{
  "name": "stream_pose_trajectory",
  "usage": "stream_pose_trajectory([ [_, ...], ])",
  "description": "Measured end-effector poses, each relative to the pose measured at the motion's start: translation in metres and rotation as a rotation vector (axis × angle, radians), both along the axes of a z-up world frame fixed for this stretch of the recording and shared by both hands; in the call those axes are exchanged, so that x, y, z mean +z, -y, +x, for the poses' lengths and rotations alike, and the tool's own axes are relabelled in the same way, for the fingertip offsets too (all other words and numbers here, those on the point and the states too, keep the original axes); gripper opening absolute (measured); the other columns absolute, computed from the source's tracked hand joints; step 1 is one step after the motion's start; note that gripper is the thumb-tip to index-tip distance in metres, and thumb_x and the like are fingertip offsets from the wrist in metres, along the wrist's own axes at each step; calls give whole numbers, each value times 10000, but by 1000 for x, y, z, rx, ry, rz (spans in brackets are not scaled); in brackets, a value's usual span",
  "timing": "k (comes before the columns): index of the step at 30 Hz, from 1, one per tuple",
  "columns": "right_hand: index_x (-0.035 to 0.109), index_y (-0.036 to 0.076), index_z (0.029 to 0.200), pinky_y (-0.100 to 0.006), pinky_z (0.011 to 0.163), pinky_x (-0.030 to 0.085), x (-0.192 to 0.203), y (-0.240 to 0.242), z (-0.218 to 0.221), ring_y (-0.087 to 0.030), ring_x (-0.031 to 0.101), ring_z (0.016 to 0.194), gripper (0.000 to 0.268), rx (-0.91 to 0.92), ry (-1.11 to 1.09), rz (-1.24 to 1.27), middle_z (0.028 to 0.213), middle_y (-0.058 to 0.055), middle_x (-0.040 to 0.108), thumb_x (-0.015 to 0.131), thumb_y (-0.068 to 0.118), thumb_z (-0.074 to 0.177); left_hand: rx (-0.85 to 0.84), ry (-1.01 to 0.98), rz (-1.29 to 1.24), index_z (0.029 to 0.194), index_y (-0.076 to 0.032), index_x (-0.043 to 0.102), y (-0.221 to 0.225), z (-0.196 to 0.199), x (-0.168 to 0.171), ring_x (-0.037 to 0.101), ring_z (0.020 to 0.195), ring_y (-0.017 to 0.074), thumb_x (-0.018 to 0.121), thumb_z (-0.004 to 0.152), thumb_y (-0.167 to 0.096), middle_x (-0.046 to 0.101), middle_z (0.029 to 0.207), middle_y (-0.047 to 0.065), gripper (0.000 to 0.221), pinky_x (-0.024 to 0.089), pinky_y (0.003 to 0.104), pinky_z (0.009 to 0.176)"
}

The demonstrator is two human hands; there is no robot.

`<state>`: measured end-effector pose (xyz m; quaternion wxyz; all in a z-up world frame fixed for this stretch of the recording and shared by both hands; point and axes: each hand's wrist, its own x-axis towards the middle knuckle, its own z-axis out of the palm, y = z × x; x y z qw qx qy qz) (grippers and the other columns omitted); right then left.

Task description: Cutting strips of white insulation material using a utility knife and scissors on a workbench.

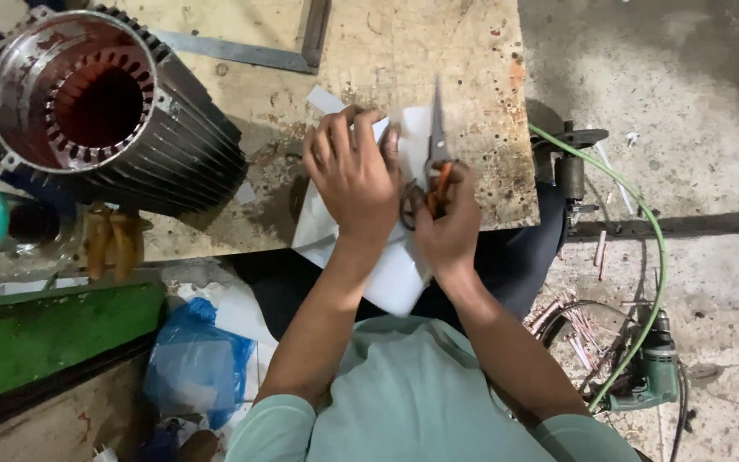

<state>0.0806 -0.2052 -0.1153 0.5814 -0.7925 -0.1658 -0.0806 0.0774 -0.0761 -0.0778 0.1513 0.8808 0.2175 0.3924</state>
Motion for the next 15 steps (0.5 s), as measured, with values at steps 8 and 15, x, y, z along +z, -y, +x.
stream_pose_trajectory([
  [8,543,-20,1163,-397,673,562,25,24,-7,-334,684,692,116,40,-94,-3,818,-168,622,512,-35,1052,-23,18,64,1021,-163,682,-7,7,-17,613,948,219,492,1076,-380,584,888,10,294,434,483,1008],
  [15,522,29,1163,-335,626,498,64,20,-1,-204,599,652,160,99,-178,29,877,-98,619,621,11,1040,-67,88,-71,1057,-152,663,-8,15,-15,607,956,270,559,1041,-343,603,899,29,219,413,494,951],
])
